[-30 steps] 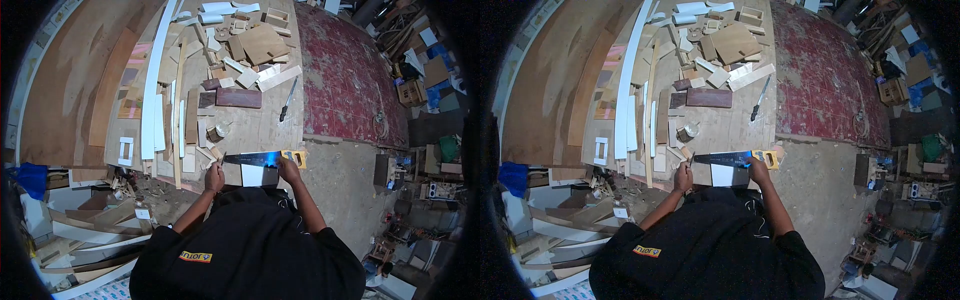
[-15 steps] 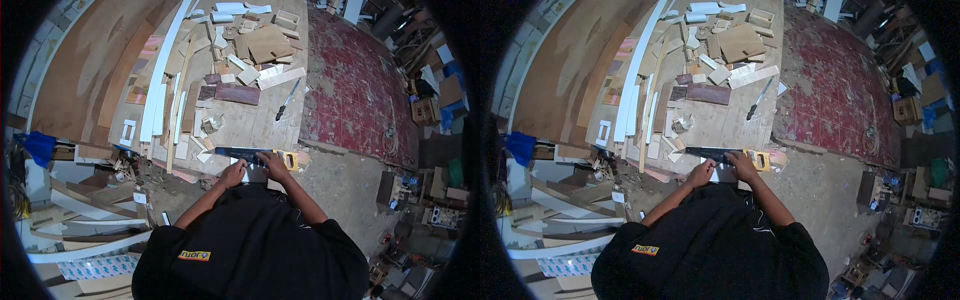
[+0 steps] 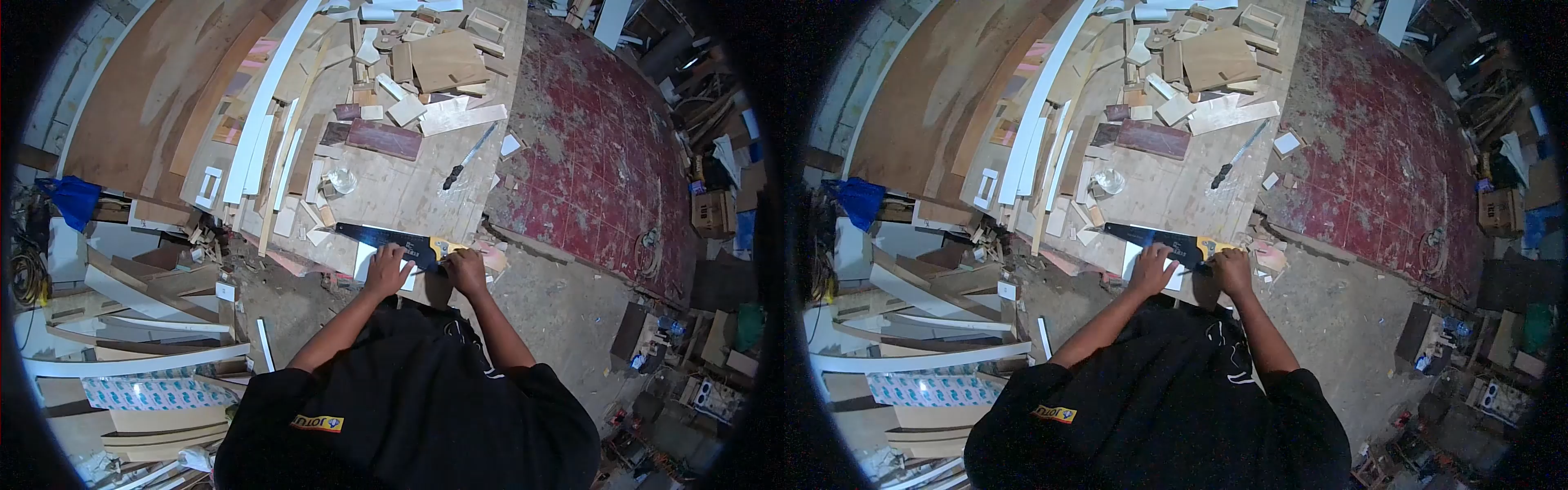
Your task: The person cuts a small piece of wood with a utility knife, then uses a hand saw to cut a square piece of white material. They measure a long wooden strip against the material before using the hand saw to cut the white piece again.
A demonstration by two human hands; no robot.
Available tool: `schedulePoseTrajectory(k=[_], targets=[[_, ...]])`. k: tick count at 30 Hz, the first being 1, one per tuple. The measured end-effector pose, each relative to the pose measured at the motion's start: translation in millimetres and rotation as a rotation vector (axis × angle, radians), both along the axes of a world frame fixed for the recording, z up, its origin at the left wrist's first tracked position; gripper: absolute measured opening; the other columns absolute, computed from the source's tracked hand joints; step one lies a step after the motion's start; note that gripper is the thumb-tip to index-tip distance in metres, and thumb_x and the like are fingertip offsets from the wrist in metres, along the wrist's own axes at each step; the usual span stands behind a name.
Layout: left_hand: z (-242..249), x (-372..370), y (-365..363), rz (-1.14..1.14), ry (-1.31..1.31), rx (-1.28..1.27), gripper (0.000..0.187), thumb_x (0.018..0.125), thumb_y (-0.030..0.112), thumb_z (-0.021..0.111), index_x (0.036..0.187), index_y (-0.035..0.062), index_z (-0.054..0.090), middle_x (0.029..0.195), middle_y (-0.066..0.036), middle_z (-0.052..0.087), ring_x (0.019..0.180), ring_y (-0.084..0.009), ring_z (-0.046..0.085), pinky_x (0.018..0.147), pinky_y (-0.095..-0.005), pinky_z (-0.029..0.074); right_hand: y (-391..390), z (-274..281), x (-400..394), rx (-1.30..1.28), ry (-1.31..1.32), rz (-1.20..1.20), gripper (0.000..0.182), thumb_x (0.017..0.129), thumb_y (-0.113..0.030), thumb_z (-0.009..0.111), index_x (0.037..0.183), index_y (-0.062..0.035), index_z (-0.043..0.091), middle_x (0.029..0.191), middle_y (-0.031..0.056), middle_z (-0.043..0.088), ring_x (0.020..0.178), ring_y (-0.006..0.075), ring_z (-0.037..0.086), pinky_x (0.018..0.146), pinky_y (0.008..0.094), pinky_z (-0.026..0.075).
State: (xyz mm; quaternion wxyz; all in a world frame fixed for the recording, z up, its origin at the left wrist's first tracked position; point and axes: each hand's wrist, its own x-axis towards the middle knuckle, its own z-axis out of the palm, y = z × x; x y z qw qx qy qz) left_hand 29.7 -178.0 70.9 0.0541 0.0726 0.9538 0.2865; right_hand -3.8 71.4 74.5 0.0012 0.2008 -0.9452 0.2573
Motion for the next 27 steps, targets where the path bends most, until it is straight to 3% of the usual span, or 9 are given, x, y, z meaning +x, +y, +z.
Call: schedulePoseTrajectory(k=[3, 4, 10, 16, 19, 27], targets=[[-2, -2, -2, 0.007, 0.062, -0.160, 0.052, 0.091, 0.042, 0.064, 0.125, 0.0040, 0.056, 0.133, -0.021, 0.050, 0.124, -0.0398, 0.047, 0.098, -0.0554, 0.041, 16, 17, -2, 0.022, -0.045, -0.036, 0.015, 0.076, -0.019, 0.072, 0.086, -0.0088, 0.072, 0.084, 0.0103, 0.065, 0.086, 0.0317, 0.062, 0.078, 0.0438, 0.046], [-1, -2, -4, -0.013, 0.010, -0.155, 0.060, 0.090, 0.046, 0.064, 0.131, 0.0033, 0.054, 0.137, -0.026, 0.046, 0.131, -0.0428, 0.042, 0.104, -0.0590, 0.036, 21, 19, -3, 0.014, -0.053, -0.066, 0.014, 0.076, -0.018, 0.073, 0.086, -0.0086, 0.072, 0.083, 0.0102, 0.065, 0.086, 0.0317, 0.062, 0.078, 0.0438, 0.046], [-8, -1, -8, -0.072, -0.055, -0.328, 0.070, 0.092, 0.050, 0.059, 0.145, 0.0060, 0.046, 0.151, -0.028, 0.035, 0.142, -0.0455, 0.031, 0.110, -0.0625, 0.029, 48, 12, 6, 0.000, -0.020, -0.157, 0.011, 0.073, -0.011, 0.073, 0.083, -0.0079, 0.071, 0.081, 0.0095, 0.065, 0.083, 0.0312, 0.062, 0.077, 0.0438, 0.045], [-12, -2, -5, -0.104, -0.113, -0.360, 0.076, 0.092, 0.053, 0.058, 0.148, 0.0048, 0.042, 0.152, -0.030, 0.034, 0.142, -0.0487, 0.030, 0.111, -0.0633, 0.029, 64, 9, 18, 0.001, -0.022, -0.201, 0.011, 0.073, -0.009, 0.072, 0.084, -0.0070, 0.070, 0.078, 0.0096, 0.065, 0.081, 0.0311, 0.062, 0.075, 0.0445, 0.045], [-5, -10, -1, -0.130, -0.211, -0.417, 0.080, 0.090, 0.057, 0.059, 0.147, 0.0031, 0.041, 0.153, -0.031, 0.033, 0.141, -0.0510, 0.031, 0.111, -0.0629, 0.030, 69, 5, 19, 0.035, -0.093, -0.240, 0.010, 0.074, -0.012, 0.073, 0.084, -0.0093, 0.072, 0.082, 0.0106, 0.065, 0.087, 0.0313, 0.062, 0.077, 0.0449, 0.046], [17, -37, 3, -0.201, -0.478, -0.459, 0.098, 0.081, 0.065, 0.066, 0.150, 0.0014, 0.036, 0.156, -0.032, 0.027, 0.143, -0.0524, 0.029, 0.113, -0.0628, 0.029, 56, 6, 5, -0.220, -0.104, -0.215, 0.016, 0.080, -0.013, 0.074, 0.092, -0.0025, 0.072, 0.085, 0.0165, 0.067, 0.088, 0.0346, 0.066, 0.082, 0.0433, 0.052]])
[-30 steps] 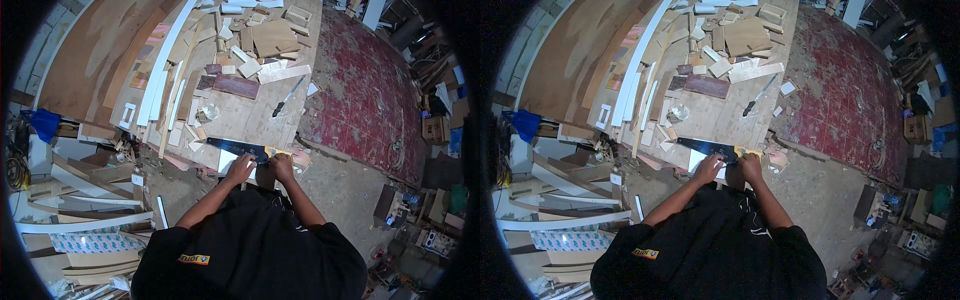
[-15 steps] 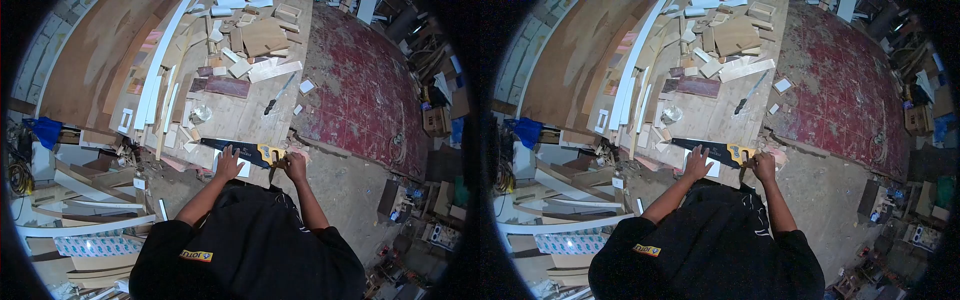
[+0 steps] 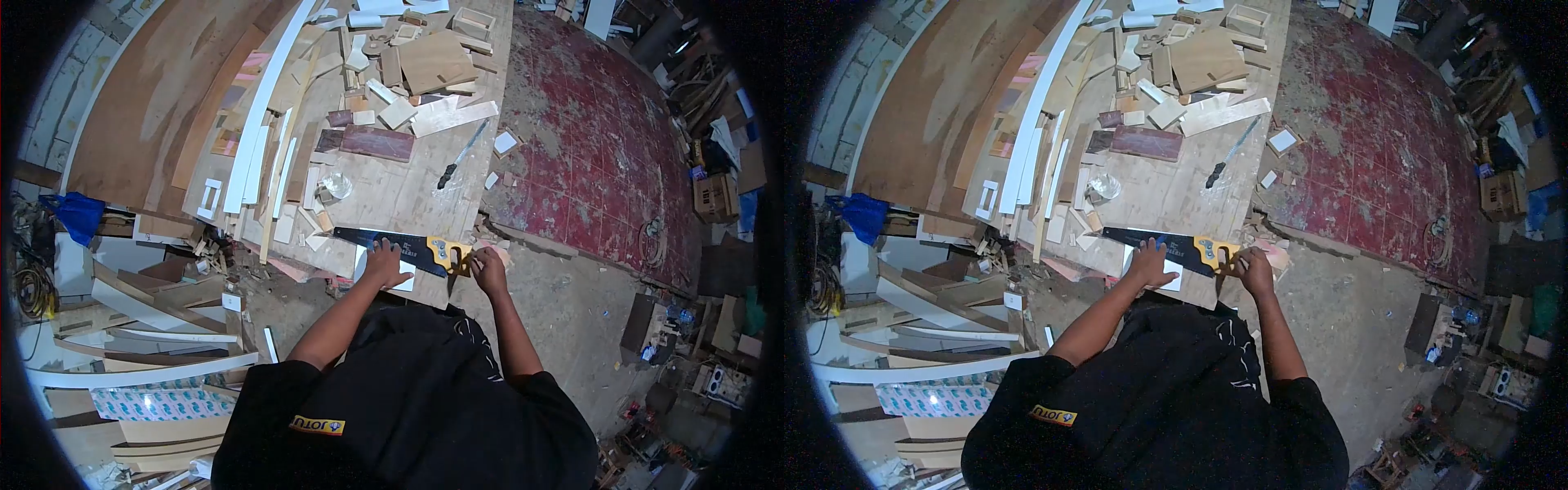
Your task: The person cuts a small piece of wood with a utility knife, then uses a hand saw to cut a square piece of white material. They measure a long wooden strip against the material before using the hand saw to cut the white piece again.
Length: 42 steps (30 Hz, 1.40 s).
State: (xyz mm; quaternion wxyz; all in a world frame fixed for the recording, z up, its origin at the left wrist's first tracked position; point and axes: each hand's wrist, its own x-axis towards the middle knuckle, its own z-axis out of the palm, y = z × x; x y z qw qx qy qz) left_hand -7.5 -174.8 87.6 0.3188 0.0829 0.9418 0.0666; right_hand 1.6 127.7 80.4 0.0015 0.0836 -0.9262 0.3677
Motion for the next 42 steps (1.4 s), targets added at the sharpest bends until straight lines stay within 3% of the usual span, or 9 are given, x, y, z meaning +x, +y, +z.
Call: schedulePoseTrajectory(k=[4, 6, 7, 11, 14, 19, 28, 42], targets=[[1, -3, -2, -0.024, -0.137, -0.030, 0.112, 0.076, 0.064, 0.072, 0.156, 0.0022, 0.023, 0.160, -0.031, 0.017, 0.147, -0.0512, 0.020, 0.115, -0.0639, 0.025, -19, 2, -16, -0.115, -0.283, -0.100, 0.016, 0.085, -0.014, 0.071, 0.094, -0.0006, 0.071, 0.089, 0.0172, 0.069, 0.088, 0.0348, 0.069, 0.082, 0.0411, 0.054], [3, 2, -3, -0.055, -0.131, -0.069, 0.114, 0.075, 0.063, 0.073, 0.157, 0.0024, 0.020, 0.161, -0.030, 0.015, 0.148, -0.0503, 0.018, 0.115, -0.0647, 0.024, -33, -12, -26, -0.132, -0.199, -0.090, 0.016, 0.085, -0.008, 0.072, 0.097, 0.0009, 0.069, 0.090, 0.0134, 0.070, 0.080, 0.0210, 0.070, 0.073, 0.0325, 0.055], [3, 4, -3, -0.093, -0.125, -0.109, 0.117, 0.074, 0.062, 0.074, 0.158, 0.0026, 0.017, 0.162, -0.029, 0.012, 0.149, -0.0494, 0.015, 0.115, -0.0655, 0.023, -39, -24, -35, -0.190, -0.233, -0.063, 0.014, 0.087, -0.008, 0.072, 0.097, 0.0005, 0.069, 0.090, 0.0102, 0.072, 0.083, 0.0159, 0.070, 0.077, 0.0299, 0.055], [2, 5, -2, -0.106, -0.118, -0.129, 0.118, 0.073, 0.060, 0.075, 0.158, 0.0025, 0.016, 0.163, -0.028, 0.011, 0.150, -0.0483, 0.014, 0.115, -0.0660, 0.023, -75, -32, -58, -0.471, -0.334, -0.062, 0.013, 0.087, -0.004, 0.071, 0.098, 0.0009, 0.067, 0.088, 0.0055, 0.070, 0.081, 0.0143, 0.068, 0.076, 0.0295, 0.054], [2, 1, -6, -0.064, -0.134, -0.086, 0.119, 0.073, 0.060, 0.076, 0.158, 0.0032, 0.016, 0.163, -0.027, 0.012, 0.149, -0.0478, 0.016, 0.114, -0.0664, 0.024, -104, -36, -79, -0.463, -0.505, 0.035, 0.018, 0.084, -0.007, 0.072, 0.100, -0.0008, 0.069, 0.092, 0.0108, 0.072, 0.085, 0.0178, 0.069, 0.080, 0.0314, 0.055], [-2, -7, -20, -0.062, -0.180, 0.003, 0.111, 0.074, 0.060, 0.075, 0.158, 0.0096, 0.023, 0.164, -0.023, 0.014, 0.149, -0.0456, 0.019, 0.111, -0.0674, 0.028, -148, -59, -96, -0.526, -0.411, 0.218, 0.013, 0.084, 0.002, 0.070, 0.096, -0.0007, 0.066, 0.090, 0.0050, 0.068, 0.085, 0.0128, 0.066, 0.080, 0.0270, 0.053], [-5, -5, -32, -0.123, -0.149, 0.024, 0.103, 0.076, 0.055, 0.075, 0.157, 0.0129, 0.027, 0.164, -0.022, 0.015, 0.149, -0.0439, 0.019, 0.110, -0.0685, 0.029, -177, -64, -103, -0.668, -0.521, 0.197, 0.014, 0.082, 0.006, 0.070, 0.091, -0.0007, 0.063, 0.092, 0.0081, 0.071, 0.088, 0.0159, 0.069, 0.083, 0.0299, 0.056], [-12, -5, -34, -0.155, -0.174, 0.010, 0.099, 0.080, 0.054, 0.073, 0.158, 0.0156, 0.024, 0.165, -0.022, 0.010, 0.149, -0.0448, 0.014, 0.109, -0.0706, 0.028, -180, -73, -101, -0.672, -0.575, 0.168, 0.015, 0.085, 0.013, 0.063, 0.095, 0.0017, 0.060, 0.098, 0.0130, 0.072, 0.094, 0.0195, 0.069, 0.087, 0.0322, 0.056]])
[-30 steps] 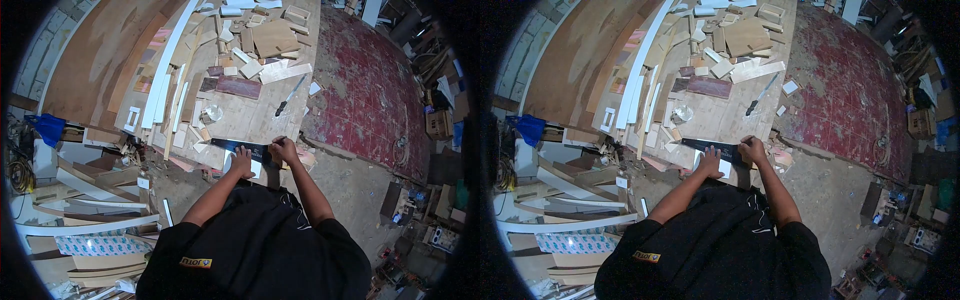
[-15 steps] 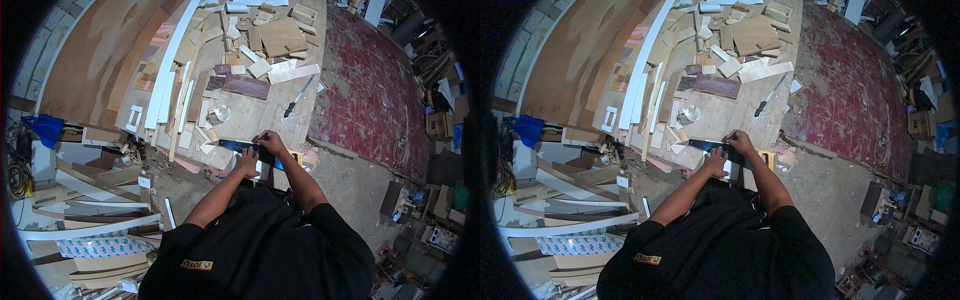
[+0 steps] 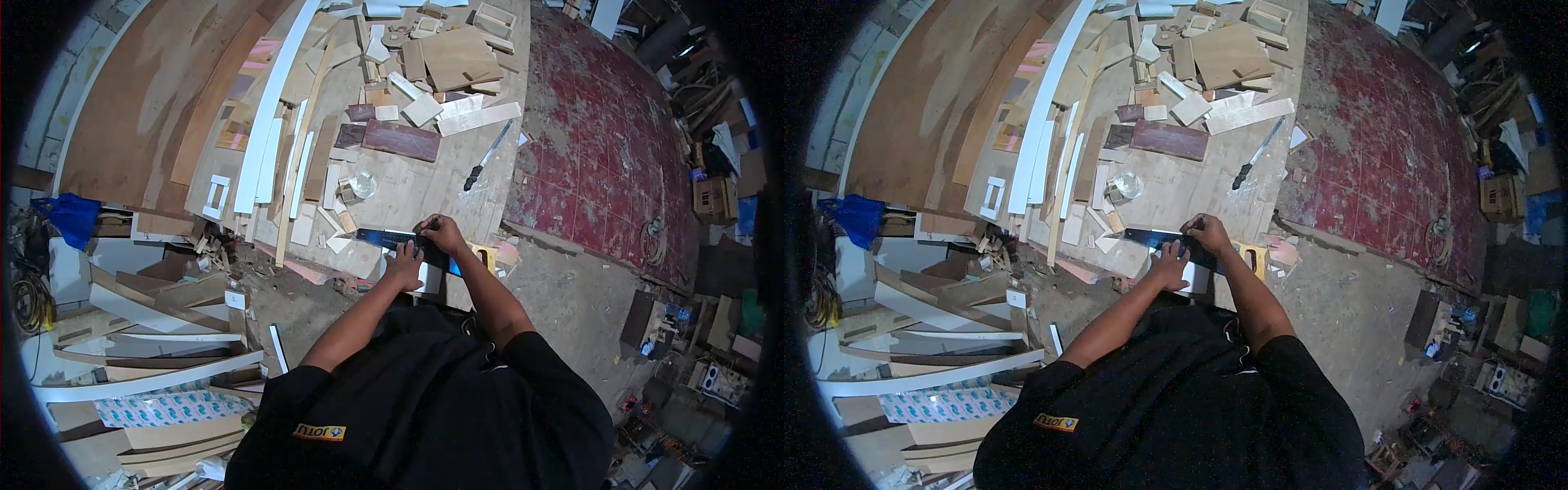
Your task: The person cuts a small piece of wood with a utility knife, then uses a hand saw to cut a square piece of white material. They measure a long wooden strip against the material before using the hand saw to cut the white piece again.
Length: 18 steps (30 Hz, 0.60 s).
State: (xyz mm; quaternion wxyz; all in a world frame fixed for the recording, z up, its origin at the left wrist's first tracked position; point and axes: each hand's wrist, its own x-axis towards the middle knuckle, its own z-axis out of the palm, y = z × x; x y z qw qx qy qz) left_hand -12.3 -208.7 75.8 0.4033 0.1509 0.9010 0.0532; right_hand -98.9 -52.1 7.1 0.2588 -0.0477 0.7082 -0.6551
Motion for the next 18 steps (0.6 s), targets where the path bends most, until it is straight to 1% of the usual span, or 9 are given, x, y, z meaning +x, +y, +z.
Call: schedulePoseTrajectory(k=[2, 4, 5, 7, 18], targets=[[1, 1, 0, -0.007, 0.007, -0.010, 0.098, 0.081, 0.053, 0.073, 0.158, 0.0157, 0.024, 0.165, -0.022, 0.010, 0.149, -0.0448, 0.015, 0.108, -0.0709, 0.029, -1, 2, 0, -0.003, -0.005, -0.002, 0.015, 0.085, 0.013, 0.064, 0.094, 0.0021, 0.061, 0.098, 0.0133, 0.072, 0.094, 0.0197, 0.070, 0.087, 0.0324, 0.056], [1, 1, 0, 0.010, 0.039, 0.009, 0.094, 0.081, 0.048, 0.074, 0.156, 0.0154, 0.029, 0.164, -0.020, 0.015, 0.148, -0.0435, 0.019, 0.108, -0.0715, 0.030, 0, 4, 0, 0.034, -0.010, 0.004, 0.014, 0.085, 0.013, 0.064, 0.094, 0.0028, 0.062, 0.097, 0.0134, 0.072, 0.093, 0.0203, 0.070, 0.087, 0.0325, 0.056], [0, 1, 0, 0.009, 0.038, 0.009, 0.094, 0.081, 0.048, 0.074, 0.156, 0.0154, 0.029, 0.164, -0.020, 0.015, 0.148, -0.0435, 0.019, 0.108, -0.0715, 0.030, -1, 4, 0, 0.034, -0.010, 0.003, 0.014, 0.085, 0.013, 0.064, 0.094, 0.0028, 0.062, 0.097, 0.0134, 0.072, 0.093, 0.0203, 0.070, 0.087, 0.0325, 0.056], [0, 0, -1, 0.012, 0.038, 0.023, 0.091, 0.082, 0.047, 0.073, 0.156, 0.0161, 0.030, 0.163, -0.021, 0.015, 0.148, -0.0437, 0.019, 0.108, -0.0716, 0.030, -1, -2, 0, 0.018, 0.015, -0.040, 0.011, 0.080, 0.003, 0.072, 0.091, 0.0009, 0.067, 0.092, 0.0099, 0.074, 0.085, 0.0163, 0.071, 0.081, 0.0308, 0.056], [0, 0, -1, -0.014, 0.062, 0.005, 0.088, 0.083, 0.047, 0.073, 0.155, 0.0156, 0.033, 0.163, -0.021, 0.017, 0.147, -0.0438, 0.021, 0.108, -0.0701, 0.031, -2, -11, 1, 0.012, 0.031, -0.043, 0.013, 0.081, 0.003, 0.072, 0.092, -0.0001, 0.066, 0.093, 0.0091, 0.074, 0.086, 0.0161, 0.071, 0.081, 0.0306, 0.056]])
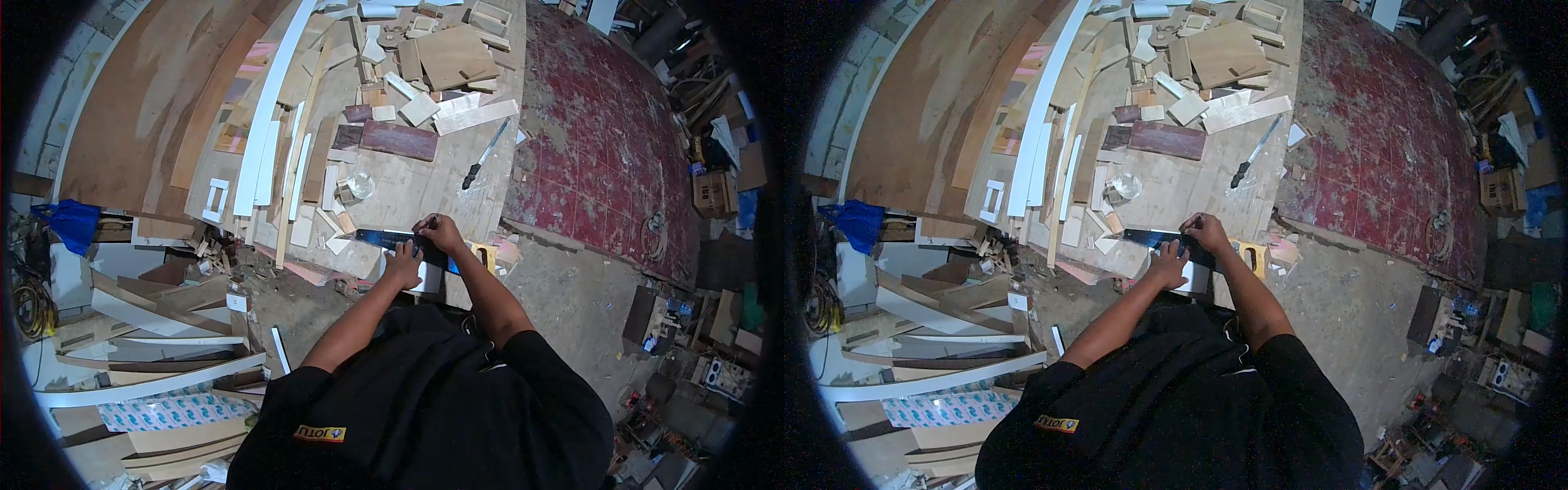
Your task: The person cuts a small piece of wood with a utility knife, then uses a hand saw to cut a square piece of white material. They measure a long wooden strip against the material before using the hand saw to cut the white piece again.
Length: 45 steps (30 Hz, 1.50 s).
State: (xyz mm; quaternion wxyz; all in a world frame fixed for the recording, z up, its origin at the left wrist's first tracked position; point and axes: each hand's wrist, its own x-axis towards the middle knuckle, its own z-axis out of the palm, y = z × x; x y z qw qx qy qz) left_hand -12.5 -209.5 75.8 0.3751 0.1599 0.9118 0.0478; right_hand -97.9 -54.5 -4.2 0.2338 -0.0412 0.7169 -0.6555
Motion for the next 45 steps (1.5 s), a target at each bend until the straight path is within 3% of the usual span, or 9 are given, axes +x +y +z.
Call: schedulePoseTrajectory(k=[8, 13, 20, 32, 34, 35, 37, 44, 45], targets=[[3, -1, 0, -0.007, -0.012, -0.014, 0.086, 0.082, 0.046, 0.073, 0.154, 0.0156, 0.036, 0.163, -0.021, 0.017, 0.147, -0.0430, 0.021, 0.108, -0.0697, 0.032, -4, 22, -1, 0.117, 0.108, 0.048, 0.014, 0.080, 0.001, 0.072, 0.093, -0.0007, 0.065, 0.092, 0.0109, 0.074, 0.087, 0.0190, 0.072, 0.081, 0.0316, 0.056], [-1, 2, -1, 0.000, 0.008, -0.003, 0.084, 0.083, 0.046, 0.073, 0.153, 0.0161, 0.038, 0.163, -0.020, 0.017, 0.147, -0.0424, 0.021, 0.108, -0.0693, 0.032, -4, 47, -3, 0.358, 0.159, 0.110, 0.014, 0.080, 0.000, 0.073, 0.091, -0.0023, 0.066, 0.091, 0.0128, 0.073, 0.087, 0.0209, 0.072, 0.080, 0.0330, 0.055], [-4, 2, -1, 0.010, -0.007, -0.002, 0.084, 0.083, 0.047, 0.073, 0.153, 0.0166, 0.037, 0.163, -0.020, 0.017, 0.148, -0.0418, 0.019, 0.109, -0.0697, 0.030, -4, 48, -1, 0.296, 0.143, 0.091, 0.014, 0.081, -0.003, 0.076, 0.091, -0.0026, 0.067, 0.087, 0.0099, 0.073, 0.084, 0.0180, 0.070, 0.078, 0.0321, 0.055], [1, -1, 0, -0.005, -0.040, -0.026, 0.083, 0.084, 0.047, 0.070, 0.154, 0.0169, 0.036, 0.165, -0.020, 0.014, 0.149, -0.0422, 0.018, 0.109, -0.0697, 0.029, -7, 56, -8, 0.474, 0.236, 0.205, 0.014, 0.080, -0.002, 0.075, 0.092, -0.0048, 0.068, 0.088, 0.0107, 0.073, 0.083, 0.0194, 0.072, 0.077, 0.0330, 0.056], [1, -1, 1, 0.008, -0.028, -0.014, 0.086, 0.084, 0.046, 0.071, 0.156, 0.0172, 0.032, 0.164, -0.019, 0.015, 0.149, -0.0425, 0.018, 0.110, -0.0696, 0.029, -5, 42, -10, 0.462, 0.280, 0.139, 0.015, 0.078, -0.007, 0.075, 0.090, -0.0026, 0.067, 0.084, 0.0150, 0.071, 0.080, 0.0280, 0.071, 0.072, 0.0376, 0.055], [0, 0, 1, 0.008, -0.028, -0.014, 0.086, 0.084, 0.046, 0.071, 0.156, 0.0172, 0.032, 0.164, -0.019, 0.015, 0.149, -0.0425, 0.018, 0.110, -0.0696, 0.029, -4, 32, -11, 0.462, 0.280, 0.138, 0.015, 0.078, -0.007, 0.075, 0.090, -0.0026, 0.067, 0.084, 0.0150, 0.071, 0.080, 0.0280, 0.071, 0.072, 0.0376, 0.055], [1, 1, 0, 0.024, -0.009, 0.004, 0.090, 0.083, 0.045, 0.072, 0.157, 0.0175, 0.028, 0.164, -0.019, 0.015, 0.149, -0.0427, 0.018, 0.110, -0.0695, 0.029, 0, 14, -12, 0.124, 0.108, -0.049, 0.015, 0.080, -0.008, 0.075, 0.090, -0.0005, 0.067, 0.085, 0.0139, 0.073, 0.080, 0.0227, 0.072, 0.073, 0.0345, 0.055], [-3, 2, -1, 0.031, 0.005, 0.014, 0.095, 0.082, 0.044, 0.073, 0.159, 0.0178, 0.024, 0.164, -0.019, 0.015, 0.149, -0.0425, 0.019, 0.110, -0.0694, 0.029, 45, 45, 1, 0.227, 0.016, -0.307, 0.012, 0.086, -0.007, 0.071, 0.095, 0.0004, 0.068, 0.091, 0.0133, 0.074, 0.084, 0.0196, 0.072, 0.075, 0.0322, 0.055], [-6, 1, -1, 0.017, -0.017, 0.004, 0.097, 0.083, 0.045, 0.073, 0.159, 0.0181, 0.020, 0.164, -0.020, 0.012, 0.149, -0.0438, 0.016, 0.110, -0.0695, 0.028, 58, 43, 4, 0.312, 0.145, -0.310, 0.012, 0.087, -0.008, 0.069, 0.096, -0.0005, 0.068, 0.089, 0.0115, 0.073, 0.082, 0.0177, 0.070, 0.076, 0.0314, 0.055]])
